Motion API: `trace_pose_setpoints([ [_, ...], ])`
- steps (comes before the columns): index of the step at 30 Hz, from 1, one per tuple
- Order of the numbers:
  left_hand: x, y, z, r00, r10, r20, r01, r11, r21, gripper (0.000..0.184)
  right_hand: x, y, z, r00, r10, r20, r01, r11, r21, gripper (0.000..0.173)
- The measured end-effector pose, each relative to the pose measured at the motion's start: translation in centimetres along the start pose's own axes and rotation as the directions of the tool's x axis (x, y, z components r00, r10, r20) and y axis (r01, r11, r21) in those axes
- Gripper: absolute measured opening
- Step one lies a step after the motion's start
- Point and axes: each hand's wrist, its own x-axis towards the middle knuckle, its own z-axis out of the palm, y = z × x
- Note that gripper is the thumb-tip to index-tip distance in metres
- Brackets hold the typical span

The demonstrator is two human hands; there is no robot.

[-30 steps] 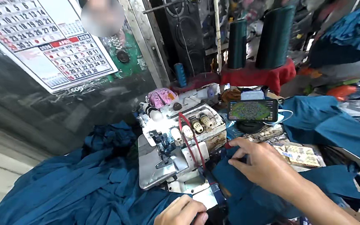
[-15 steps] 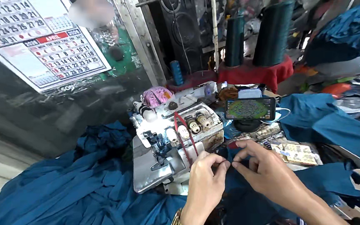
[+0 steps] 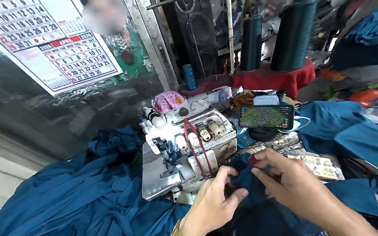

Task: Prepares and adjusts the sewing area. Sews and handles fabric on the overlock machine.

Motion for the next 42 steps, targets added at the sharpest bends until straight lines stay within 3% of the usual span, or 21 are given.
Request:
trace_pose_setpoints([
  [2,-0.5,-0.4,-0.1,0.999,0.011,0.040,-0.017,0.990,0.139,0.044,0.7,0.2,-1.9,0.997,-0.003,0.082,0.001,1.000,0.026,0.032],
  [5,-1.1,-0.2,-0.1,0.999,0.006,0.032,-0.013,0.976,0.216,0.037,3.5,0.2,-5.2,0.995,-0.078,0.067,0.084,0.993,-0.087,0.033],
  [8,-2.8,0.5,-0.3,1.000,0.019,0.000,-0.019,0.977,0.215,0.036,7.5,-0.3,-8.9,0.989,-0.105,0.101,0.129,0.953,-0.275,0.030],
  [13,-9.2,1.9,-3.6,0.999,0.042,0.002,-0.042,0.990,0.138,0.025,11.0,-2.1,-12.5,0.967,-0.184,0.177,0.243,0.878,-0.411,0.031],
  [16,-13.9,4.1,-7.0,0.999,-0.029,0.016,0.030,0.999,-0.029,0.022,10.3,-5.3,-12.5,0.899,-0.390,0.199,0.438,0.787,-0.436,0.027],
  [19,-15.5,5.2,-6.1,0.975,-0.083,-0.204,0.007,0.938,-0.345,0.022,6.6,-10.1,-8.4,0.847,-0.486,0.216,0.531,0.780,-0.332,0.025],
  [21,-14.8,4.8,-2.8,0.931,-0.247,-0.268,0.035,0.794,-0.607,0.029,3.4,-12.1,-4.0,0.856,-0.469,0.216,0.503,0.852,-0.143,0.025],
  [22,-14.6,4.3,-1.1,0.910,-0.355,-0.213,0.071,0.641,-0.764,0.037,1.8,-12.4,-1.7,0.881,-0.425,0.209,0.439,0.898,-0.026,0.024],
  [24,-14.9,3.9,1.0,0.832,-0.553,-0.041,0.059,0.162,-0.985,0.054,-1.1,-11.5,2.3,0.938,-0.276,0.210,0.243,0.955,0.168,0.020],
  [26,-15.9,4.0,1.3,0.798,-0.596,0.086,-0.038,-0.193,-0.981,0.064,-3.6,-10.2,5.5,0.971,-0.171,0.167,0.121,0.954,0.274,0.019],
  [27,-16.4,3.9,1.3,0.807,-0.584,0.081,-0.085,-0.252,-0.964,0.064,-4.6,-9.8,6.8,0.982,-0.138,0.129,0.093,0.948,0.303,0.018],
  [29,-17.1,3.6,1.5,0.832,-0.555,-0.009,-0.130,-0.179,-0.975,0.055,-6.1,-9.3,8.6,0.996,-0.084,0.040,0.067,0.942,0.328,0.019],
  [31,-17.5,3.3,1.6,0.820,-0.557,-0.131,-0.128,0.044,-0.991,0.038,-7.2,-9.1,9.3,0.998,-0.044,-0.043,0.056,0.940,0.335,0.020],
  [33,-17.6,3.4,1.0,0.809,-0.552,-0.202,-0.067,0.255,-0.965,0.033,-8.1,-9.2,9.4,0.993,-0.027,-0.114,0.066,0.934,0.350,0.021],
  [35,-17.3,3.5,0.0,0.839,-0.497,-0.222,-0.004,0.403,-0.915,0.030,-8.9,-9.4,9.3,0.989,-0.014,-0.144,0.071,0.915,0.398,0.023],
  [37,-17.0,3.5,-0.4,0.873,-0.440,-0.208,0.027,0.471,-0.882,0.031,-9.4,-9.3,9.4,0.988,-0.007,-0.154,0.076,0.892,0.446,0.025],
  [42,-16.1,3.9,-1.3,0.883,-0.418,-0.215,0.133,0.661,-0.739,0.034,-9.5,-8.9,8.7,0.991,-0.006,-0.132,0.072,0.864,0.498,0.027],
])
